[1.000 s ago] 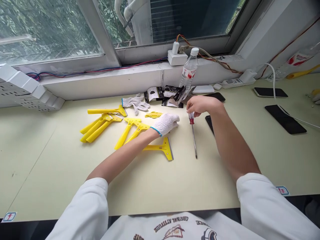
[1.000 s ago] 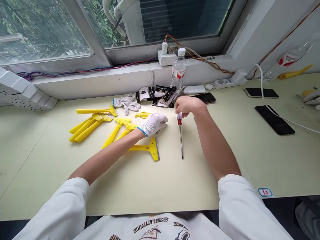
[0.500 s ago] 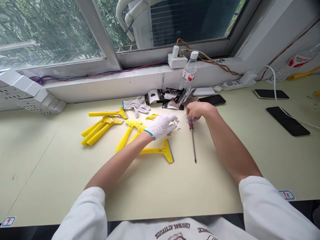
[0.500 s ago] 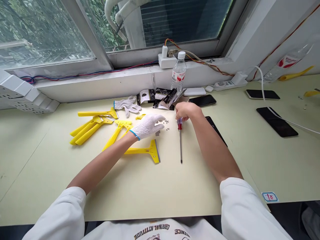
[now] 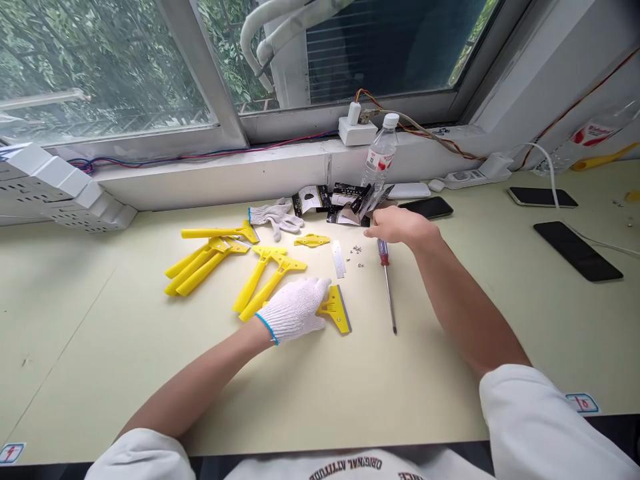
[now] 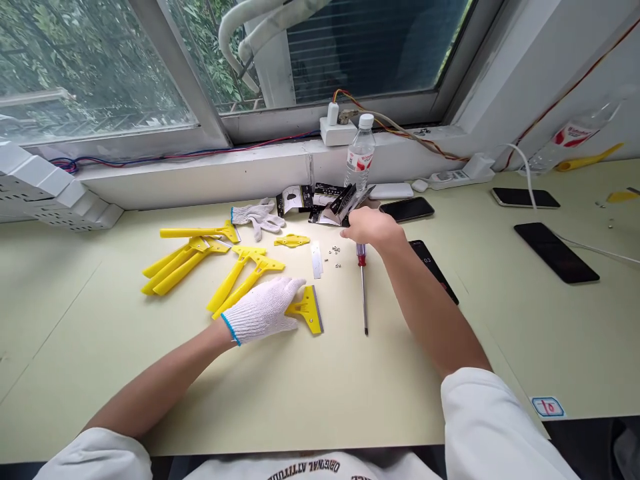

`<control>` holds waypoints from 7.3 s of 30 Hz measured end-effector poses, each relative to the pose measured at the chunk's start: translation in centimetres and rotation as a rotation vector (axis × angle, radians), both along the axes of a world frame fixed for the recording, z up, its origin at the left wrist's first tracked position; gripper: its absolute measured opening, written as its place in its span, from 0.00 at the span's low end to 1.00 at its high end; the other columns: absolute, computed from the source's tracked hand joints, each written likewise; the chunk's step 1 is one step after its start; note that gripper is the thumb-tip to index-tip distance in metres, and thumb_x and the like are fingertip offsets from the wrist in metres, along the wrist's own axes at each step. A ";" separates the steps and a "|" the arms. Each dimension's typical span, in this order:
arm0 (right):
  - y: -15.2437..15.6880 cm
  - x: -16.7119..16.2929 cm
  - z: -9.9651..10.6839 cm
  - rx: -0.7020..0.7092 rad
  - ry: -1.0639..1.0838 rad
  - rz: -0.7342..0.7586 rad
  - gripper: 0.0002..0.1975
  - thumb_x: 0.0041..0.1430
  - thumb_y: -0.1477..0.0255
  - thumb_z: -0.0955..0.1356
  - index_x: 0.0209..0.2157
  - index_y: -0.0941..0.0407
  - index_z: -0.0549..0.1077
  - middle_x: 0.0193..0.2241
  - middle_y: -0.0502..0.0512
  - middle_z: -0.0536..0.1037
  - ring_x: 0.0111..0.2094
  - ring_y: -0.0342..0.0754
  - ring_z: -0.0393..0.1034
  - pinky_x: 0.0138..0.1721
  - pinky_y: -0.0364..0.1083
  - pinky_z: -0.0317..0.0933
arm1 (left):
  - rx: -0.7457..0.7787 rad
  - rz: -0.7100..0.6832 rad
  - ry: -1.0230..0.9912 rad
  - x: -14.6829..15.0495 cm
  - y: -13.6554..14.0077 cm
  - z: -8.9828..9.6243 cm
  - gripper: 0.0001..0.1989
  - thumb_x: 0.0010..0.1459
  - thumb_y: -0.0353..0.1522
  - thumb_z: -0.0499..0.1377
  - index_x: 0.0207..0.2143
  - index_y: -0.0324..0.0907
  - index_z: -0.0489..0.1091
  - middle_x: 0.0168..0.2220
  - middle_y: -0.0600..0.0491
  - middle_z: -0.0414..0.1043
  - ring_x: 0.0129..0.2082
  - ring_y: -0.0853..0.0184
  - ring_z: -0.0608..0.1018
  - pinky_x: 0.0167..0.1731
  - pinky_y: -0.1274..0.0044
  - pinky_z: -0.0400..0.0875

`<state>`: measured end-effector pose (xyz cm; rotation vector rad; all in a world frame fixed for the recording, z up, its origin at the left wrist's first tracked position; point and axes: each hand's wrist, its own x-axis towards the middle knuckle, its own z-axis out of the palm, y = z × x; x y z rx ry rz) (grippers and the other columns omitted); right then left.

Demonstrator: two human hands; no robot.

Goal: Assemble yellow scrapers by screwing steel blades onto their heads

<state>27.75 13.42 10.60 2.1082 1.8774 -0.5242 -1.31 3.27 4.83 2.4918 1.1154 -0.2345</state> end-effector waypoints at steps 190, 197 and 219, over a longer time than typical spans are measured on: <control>-9.4 -2.6 8.4 0.606 0.553 0.657 0.08 0.71 0.64 0.68 0.36 0.50 0.76 0.31 0.53 0.83 0.29 0.52 0.71 0.36 0.51 0.58 | 0.379 -0.178 -0.168 0.4 0.2 -3.2 0.19 0.73 0.24 0.53 0.55 0.47 0.78 0.55 0.46 0.76 0.45 0.59 0.78 0.42 0.68 0.74; -9.3 -2.1 8.5 0.555 0.578 0.660 0.09 0.72 0.63 0.68 0.36 0.49 0.75 0.30 0.51 0.84 0.27 0.51 0.70 0.33 0.50 0.58 | 0.384 -0.180 -0.188 0.3 0.2 -3.4 0.21 0.72 0.23 0.52 0.57 0.49 0.78 0.55 0.47 0.77 0.46 0.59 0.78 0.43 0.68 0.74; -10.6 -3.3 8.9 0.564 0.444 0.725 0.11 0.73 0.69 0.64 0.33 0.51 0.69 0.25 0.51 0.80 0.22 0.47 0.62 0.32 0.50 0.50 | 0.426 -0.197 -0.165 0.3 0.2 -3.8 0.20 0.73 0.24 0.53 0.57 0.48 0.77 0.54 0.47 0.76 0.44 0.60 0.76 0.40 0.69 0.72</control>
